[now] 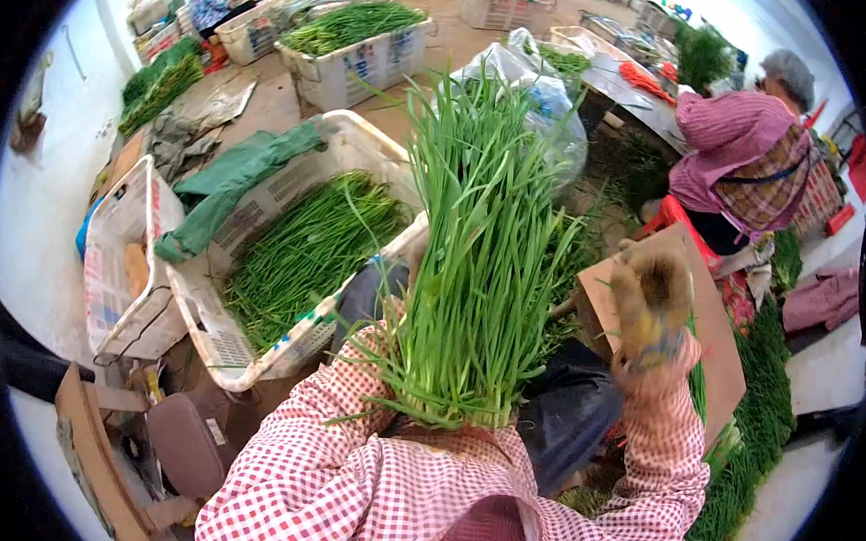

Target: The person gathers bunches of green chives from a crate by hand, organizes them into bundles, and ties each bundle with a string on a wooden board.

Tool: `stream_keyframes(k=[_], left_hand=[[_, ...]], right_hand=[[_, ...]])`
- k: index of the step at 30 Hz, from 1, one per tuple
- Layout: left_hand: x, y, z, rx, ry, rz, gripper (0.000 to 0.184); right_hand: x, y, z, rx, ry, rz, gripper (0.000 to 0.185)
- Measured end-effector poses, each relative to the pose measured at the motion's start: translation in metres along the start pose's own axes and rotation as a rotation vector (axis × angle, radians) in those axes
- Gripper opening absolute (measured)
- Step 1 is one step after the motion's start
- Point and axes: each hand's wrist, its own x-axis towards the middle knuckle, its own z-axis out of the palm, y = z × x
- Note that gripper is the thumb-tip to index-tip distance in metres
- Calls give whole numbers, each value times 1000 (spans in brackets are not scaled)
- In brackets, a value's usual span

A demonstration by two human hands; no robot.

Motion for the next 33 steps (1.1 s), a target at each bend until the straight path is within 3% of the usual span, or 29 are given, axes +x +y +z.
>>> stream_keyframes(k=[1,3,5,8,10,11,14,16,17,19,21,23,24,26,27,28,30,31,32,33], left_hand=[[0,-4,0,9,1,-18,87],[2,-11,5,52,-3,-70,87],[8,-16,13,126,-19,-117,88],[26,-23,36,276,-93,-183,89],[55,-27,58,450,-221,-210,92],[76,-25,64,700,-305,-197,95],[125,-45,96,1018,-431,42,87],[152,-57,134,1029,-548,4,80],[168,-64,146,905,-654,-83,74],[199,-73,156,1090,-779,-125,76],[219,-88,157,1179,-830,-175,81],[232,-109,141,1314,-802,-196,75],[235,-113,137,1527,-925,-100,69],[243,-126,125,1287,-717,-272,80],[242,-126,128,1358,-831,-232,65],[235,-123,139,1370,-829,-230,65],[222,-120,153,1663,-743,-24,52],[224,-123,138,1145,-475,-232,48],[226,-126,123,588,-200,-303,44],[228,-115,112,423,-339,-321,45]], right_hand=[[-19,25,-5,39,126,246,37],[-64,83,9,438,147,734,47],[-86,112,37,886,116,926,58],[-55,98,51,1083,196,726,69],[-38,93,32,930,167,687,63],[-25,84,18,920,190,677,63],[6,60,-26,562,284,449,55],[13,57,-61,514,325,481,58],[11,65,-76,456,310,340,55],[0,69,-97,379,308,198,54],[-9,67,-113,460,225,314,56],[-19,77,-117,515,260,338,57],[-22,86,-118,548,290,342,58],[-25,98,-118,619,349,342,59],[-28,104,-114,665,384,340,59],[-28,109,-110,716,414,338,60],[-27,119,-99,830,461,321,61],[-25,122,-92,891,481,307,62],[-23,125,-83,951,499,291,62],[-19,128,-72,1003,515,265,63]])
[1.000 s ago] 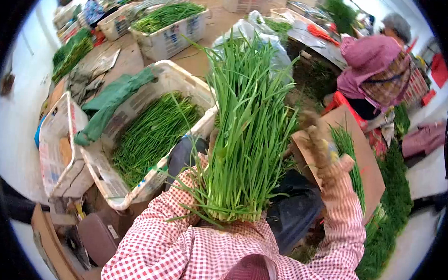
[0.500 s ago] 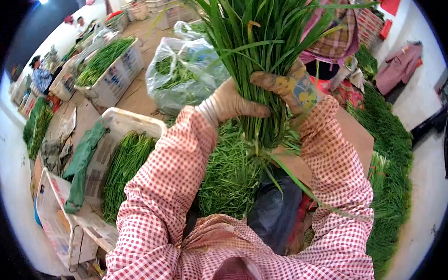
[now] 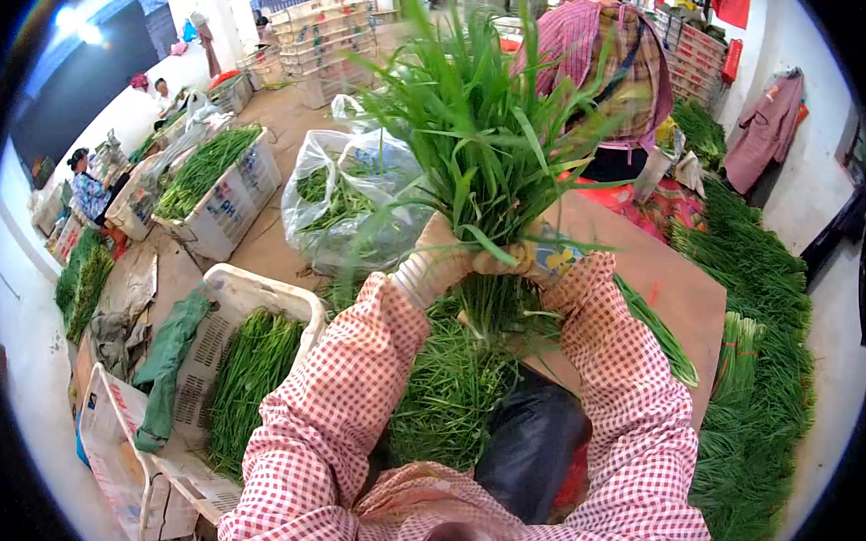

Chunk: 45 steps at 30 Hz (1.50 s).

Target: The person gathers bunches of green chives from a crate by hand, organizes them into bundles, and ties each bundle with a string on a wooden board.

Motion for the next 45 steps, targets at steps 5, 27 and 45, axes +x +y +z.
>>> stream_keyframes(k=[5,27,45], left_hand=[[-68,50,31,630,26,33,50],[-274,63,-76,-57,216,-394,43],[-310,7,-67,-110,395,-512,52]], right_hand=[[41,81,115,1020,617,-907,65],[-31,85,180,-1162,-641,-769,28],[-181,146,148,-746,-720,-108,43]])
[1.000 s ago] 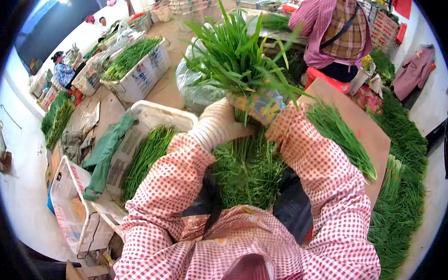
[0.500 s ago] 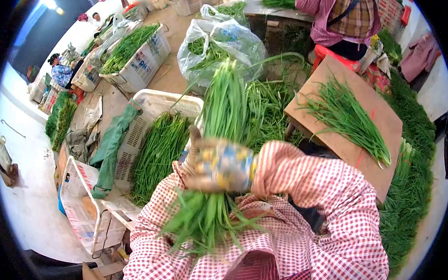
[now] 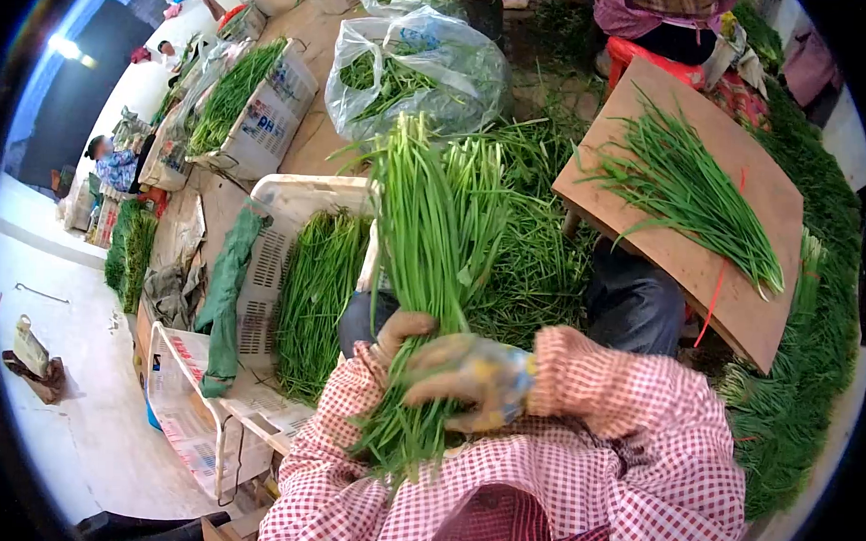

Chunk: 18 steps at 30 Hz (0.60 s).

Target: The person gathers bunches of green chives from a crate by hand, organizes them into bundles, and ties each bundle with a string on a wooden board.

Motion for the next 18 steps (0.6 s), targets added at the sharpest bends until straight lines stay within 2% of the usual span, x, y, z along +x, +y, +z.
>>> stream_keyframes(k=[2,3,4,5,6,8,10,12,15,17,18], left_hand=[[-11,13,1,74,-63,-17,57],[-11,14,-54,230,-128,-145,62],[-22,16,-47,236,-124,-154,62],[-34,19,-31,432,-91,-51,67],[-45,16,-34,533,-90,-19,68],[-66,4,-34,636,-82,-5,70],[-92,-13,-27,857,-82,22,73],[-108,-37,-13,688,-5,0,76],[-114,-54,24,626,117,-3,75],[-118,-66,4,394,66,-274,73],[-117,-71,-4,390,67,-273,73]], right_hand=[[-34,-13,1,339,421,674,56],[-44,0,11,608,620,753,65],[-50,9,18,882,824,821,73],[-45,5,19,889,838,818,73],[-35,1,22,1198,973,702,79],[-20,5,35,1517,1112,564,84],[-16,33,56,1476,1468,445,86],[-43,64,26,1658,1063,403,68],[-60,96,-1,2195,852,-297,51],[-66,117,-14,2336,751,-546,46],[-68,129,-21,2273,705,-520,43]])
